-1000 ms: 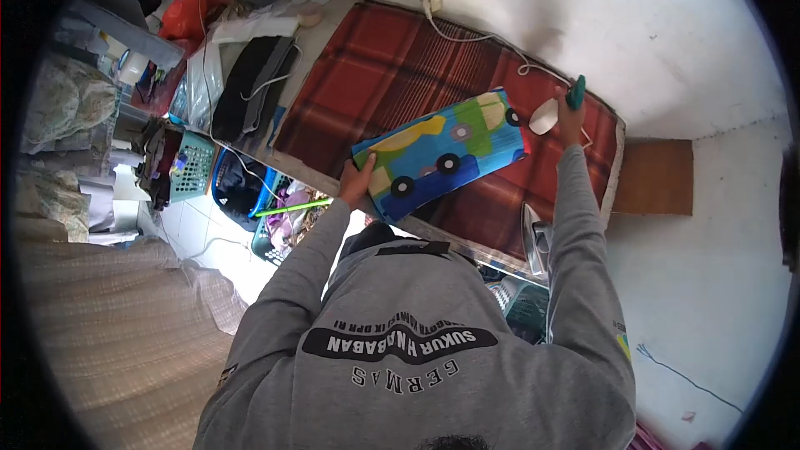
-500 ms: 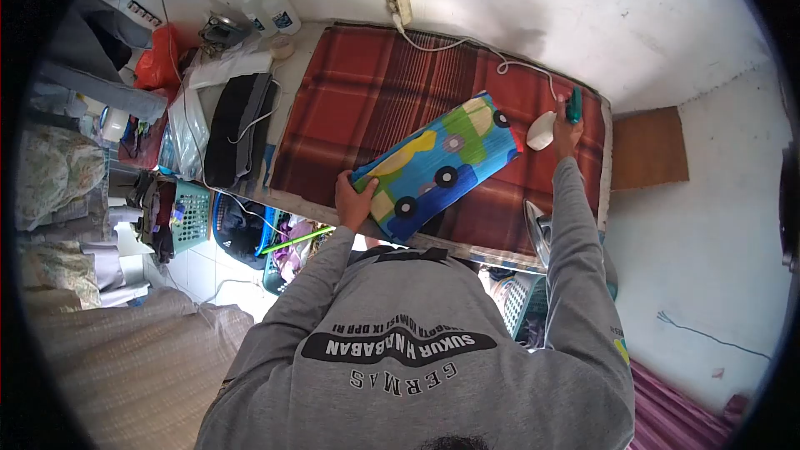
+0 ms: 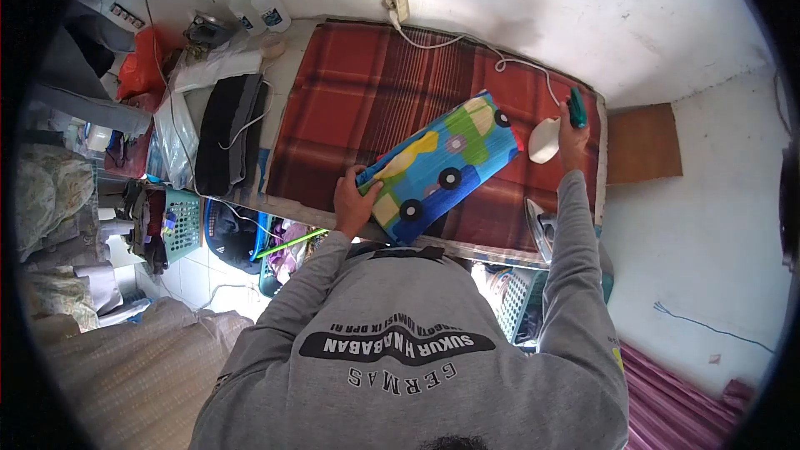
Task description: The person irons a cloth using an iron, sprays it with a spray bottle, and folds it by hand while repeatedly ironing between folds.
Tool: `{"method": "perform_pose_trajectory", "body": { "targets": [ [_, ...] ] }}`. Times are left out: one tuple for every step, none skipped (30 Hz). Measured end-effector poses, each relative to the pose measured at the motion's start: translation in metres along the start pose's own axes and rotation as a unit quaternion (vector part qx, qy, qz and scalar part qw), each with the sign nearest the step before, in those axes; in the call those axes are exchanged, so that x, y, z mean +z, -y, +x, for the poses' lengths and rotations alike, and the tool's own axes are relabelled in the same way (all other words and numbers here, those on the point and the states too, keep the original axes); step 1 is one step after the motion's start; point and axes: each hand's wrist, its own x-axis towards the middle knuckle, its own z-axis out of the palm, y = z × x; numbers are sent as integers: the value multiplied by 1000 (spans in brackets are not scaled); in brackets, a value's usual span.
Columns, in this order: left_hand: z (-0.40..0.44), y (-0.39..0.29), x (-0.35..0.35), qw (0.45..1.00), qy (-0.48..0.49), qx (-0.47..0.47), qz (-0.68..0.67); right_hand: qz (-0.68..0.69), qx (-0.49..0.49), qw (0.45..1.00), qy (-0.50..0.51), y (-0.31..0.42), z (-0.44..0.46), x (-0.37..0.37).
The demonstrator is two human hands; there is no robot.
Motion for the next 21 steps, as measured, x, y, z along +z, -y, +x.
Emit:
{"method": "perform_pose_trajectory", "body": {
  "targets": [
    [3, 2, -1, 999, 27, -28, -38, -70, 22, 997, 25, 10, 1, -2],
    [5, 5, -2, 994, 52, -56, -76, -138, 44, 988, 51, 19, -1, -1],
    [6, 7, -5, 994, 53, -56, -76, -139, 45, 988, 51, 20, -1, 3],
    [7, 10, -8, 994, 82, -55, -52, -116, 24, 993, 24, 21, 1, 7],
    [9, 10, -8, 992, 109, -53, -29, -94, 3, 996, -4, 22, 6, 12],
    [11, 4, -10, 992, 109, -51, -30, -94, 1, 996, -5, 17, 14, 14],
    [12, -5, -16, 992, 104, -29, -61, -68, 28, 997, -29, 5, 22, 13],
    [12, -15, -21, 991, 100, -6, -92, -42, 54, 996, -53, -6, 30, 12],
    [13, -22, -24, 991, 101, -5, -92, -43, 54, 996, -55, -17, 39, 10],
    [13, -28, -26, 980, 135, 9, -148, -101, 123, 986, -38, -24, 46, 9],
    [12, -34, -28, 964, 169, 22, -203, -159, 191, 968, -21, -31, 51, 5],
    [9, -42, -29, 964, 169, 22, -203, -160, 191, 968, -22, -29, 49, 7],
    [3, -50, -28, 946, 203, 32, -251, -203, 176, 963, -28, -24, 45, 11],
    [-3, -57, -30, 924, 237, 40, -297, -247, 161, 955, -33, -19, 41, 12],
    [-9, -61, -33, 913, 273, 35, -302, -247, 162, 955, -35, -23, 39, 8],
    [-12, -66, -35, 912, 275, 36, -302, -245, 142, 959, -14, -26, 36, 6],
    [-16, -71, -36, 901, 291, 46, -320, -243, 122, 962, 7, -29, 33, 1],
    [-19, -74, -35, 888, 307, 54, -338, -245, 124, 962, 5, -32, 27, -8],
    [-20, -70, -35, 889, 320, 54, -322, -314, 92, 943, 53, -30, 17, -20],
    [-21, -64, -36, 888, 324, 53, -323, -350, 79, 930, 77, -26, 3, -36],
    [-23, -59, -36, 887, 312, 3, -340, -384, 63, 916, 99, -18, -12, -51]
  ]
}}
